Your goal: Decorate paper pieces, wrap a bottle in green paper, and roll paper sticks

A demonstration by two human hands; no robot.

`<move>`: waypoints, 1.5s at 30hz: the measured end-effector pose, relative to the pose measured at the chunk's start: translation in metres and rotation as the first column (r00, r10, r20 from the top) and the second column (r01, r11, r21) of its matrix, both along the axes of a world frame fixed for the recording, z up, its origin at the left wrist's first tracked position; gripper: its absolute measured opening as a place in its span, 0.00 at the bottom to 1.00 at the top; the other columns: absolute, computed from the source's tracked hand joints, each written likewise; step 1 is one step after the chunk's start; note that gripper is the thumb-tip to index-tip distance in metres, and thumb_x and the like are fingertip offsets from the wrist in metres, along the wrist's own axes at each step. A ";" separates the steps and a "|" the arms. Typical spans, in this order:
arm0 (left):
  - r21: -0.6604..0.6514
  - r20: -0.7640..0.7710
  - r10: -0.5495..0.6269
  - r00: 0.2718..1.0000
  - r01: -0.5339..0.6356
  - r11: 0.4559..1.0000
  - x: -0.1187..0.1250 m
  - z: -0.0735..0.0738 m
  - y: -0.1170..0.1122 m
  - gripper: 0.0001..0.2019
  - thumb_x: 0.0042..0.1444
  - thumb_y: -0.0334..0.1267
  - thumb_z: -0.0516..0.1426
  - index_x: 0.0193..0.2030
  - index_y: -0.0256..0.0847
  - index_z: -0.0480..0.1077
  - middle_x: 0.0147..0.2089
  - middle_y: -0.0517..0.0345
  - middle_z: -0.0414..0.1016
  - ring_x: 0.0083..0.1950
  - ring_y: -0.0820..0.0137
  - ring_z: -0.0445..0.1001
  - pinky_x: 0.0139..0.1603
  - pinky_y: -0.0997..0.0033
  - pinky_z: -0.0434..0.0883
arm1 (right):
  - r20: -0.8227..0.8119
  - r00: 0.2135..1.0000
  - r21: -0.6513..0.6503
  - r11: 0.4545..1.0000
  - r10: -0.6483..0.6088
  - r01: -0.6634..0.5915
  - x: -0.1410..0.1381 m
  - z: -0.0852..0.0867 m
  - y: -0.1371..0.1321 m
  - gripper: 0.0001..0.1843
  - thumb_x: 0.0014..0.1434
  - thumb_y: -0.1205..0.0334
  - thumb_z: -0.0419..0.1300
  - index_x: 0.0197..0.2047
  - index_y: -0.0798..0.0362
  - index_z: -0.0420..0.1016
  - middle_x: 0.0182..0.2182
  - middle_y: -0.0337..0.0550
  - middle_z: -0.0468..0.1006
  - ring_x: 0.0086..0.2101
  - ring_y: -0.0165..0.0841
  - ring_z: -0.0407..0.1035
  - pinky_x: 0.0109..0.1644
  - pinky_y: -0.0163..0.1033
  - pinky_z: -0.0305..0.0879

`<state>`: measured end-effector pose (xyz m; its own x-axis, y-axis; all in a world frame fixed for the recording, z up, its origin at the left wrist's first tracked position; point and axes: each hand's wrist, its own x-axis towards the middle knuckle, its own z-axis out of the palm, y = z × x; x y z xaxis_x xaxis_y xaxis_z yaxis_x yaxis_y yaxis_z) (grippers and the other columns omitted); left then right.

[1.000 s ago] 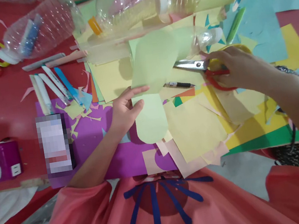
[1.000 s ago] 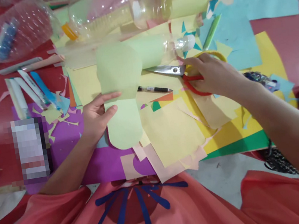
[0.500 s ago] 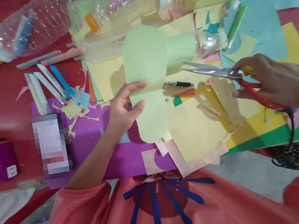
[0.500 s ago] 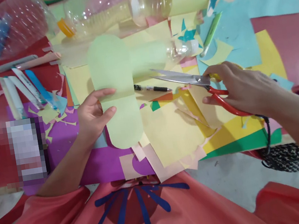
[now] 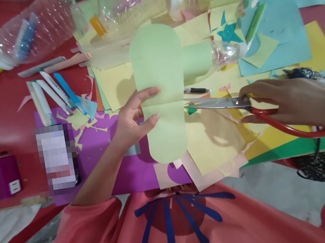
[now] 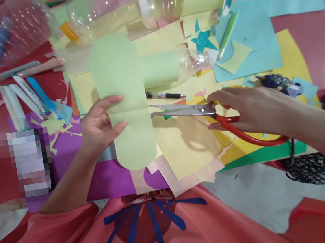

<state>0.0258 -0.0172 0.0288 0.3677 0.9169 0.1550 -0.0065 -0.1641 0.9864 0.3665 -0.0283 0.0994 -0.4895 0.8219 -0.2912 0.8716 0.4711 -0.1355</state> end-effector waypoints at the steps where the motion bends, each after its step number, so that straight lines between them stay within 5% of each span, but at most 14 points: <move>1: -0.003 -0.012 -0.010 1.000 0.010 1.000 0.000 0.000 0.000 0.21 0.55 0.37 0.62 0.56 0.45 0.69 0.55 0.55 0.73 0.45 0.71 0.79 0.40 0.79 0.78 | -0.008 1.000 -0.020 1.000 -0.005 0.005 -0.001 0.000 0.001 0.40 0.55 0.24 0.35 0.43 0.48 0.70 0.30 0.46 0.79 0.26 0.39 0.75 0.23 0.40 0.65; 6: 0.023 -0.033 -0.021 0.999 0.022 0.999 0.001 -0.001 0.000 0.21 0.56 0.39 0.61 0.57 0.45 0.68 0.57 0.53 0.72 0.50 0.67 0.78 0.43 0.75 0.79 | -0.014 0.999 -0.142 0.989 -0.039 0.037 -0.008 0.000 0.011 0.45 0.50 0.20 0.37 0.46 0.49 0.70 0.32 0.48 0.79 0.28 0.41 0.75 0.28 0.42 0.67; 14: 0.035 -0.040 0.019 0.999 -0.018 0.999 -0.002 -0.005 0.002 0.23 0.56 0.45 0.62 0.58 0.46 0.67 0.56 0.54 0.71 0.45 0.69 0.79 0.41 0.73 0.80 | 0.008 0.982 -0.259 0.949 -0.186 0.182 -0.007 0.011 0.027 0.52 0.40 0.14 0.36 0.43 0.48 0.72 0.28 0.47 0.77 0.26 0.41 0.71 0.27 0.42 0.63; 26: 0.037 -0.116 -0.016 0.993 0.020 0.999 0.002 -0.003 0.000 0.22 0.56 0.44 0.60 0.57 0.43 0.68 0.56 0.51 0.72 0.50 0.66 0.77 0.42 0.75 0.79 | -0.152 0.986 -0.273 0.955 0.075 -0.114 -0.026 0.009 0.026 0.36 0.57 0.26 0.41 0.42 0.48 0.72 0.31 0.46 0.78 0.28 0.40 0.71 0.29 0.40 0.61; 34: 0.088 -0.064 -0.029 0.997 0.035 0.995 -0.001 -0.006 -0.001 0.22 0.56 0.36 0.61 0.58 0.46 0.68 0.55 0.53 0.72 0.56 0.65 0.74 0.43 0.78 0.78 | -0.132 0.986 -0.242 0.962 0.100 -0.130 -0.031 0.007 0.029 0.39 0.56 0.25 0.39 0.44 0.48 0.72 0.29 0.46 0.77 0.27 0.39 0.70 0.28 0.39 0.60; 45: 0.045 -0.103 -0.022 0.994 0.026 0.999 0.000 -0.004 -0.001 0.22 0.55 0.40 0.60 0.57 0.45 0.68 0.55 0.52 0.72 0.52 0.65 0.76 0.42 0.74 0.79 | -0.147 0.985 -0.269 0.955 0.089 -0.127 -0.032 0.008 0.031 0.39 0.55 0.24 0.40 0.44 0.48 0.72 0.30 0.46 0.77 0.27 0.38 0.70 0.27 0.38 0.59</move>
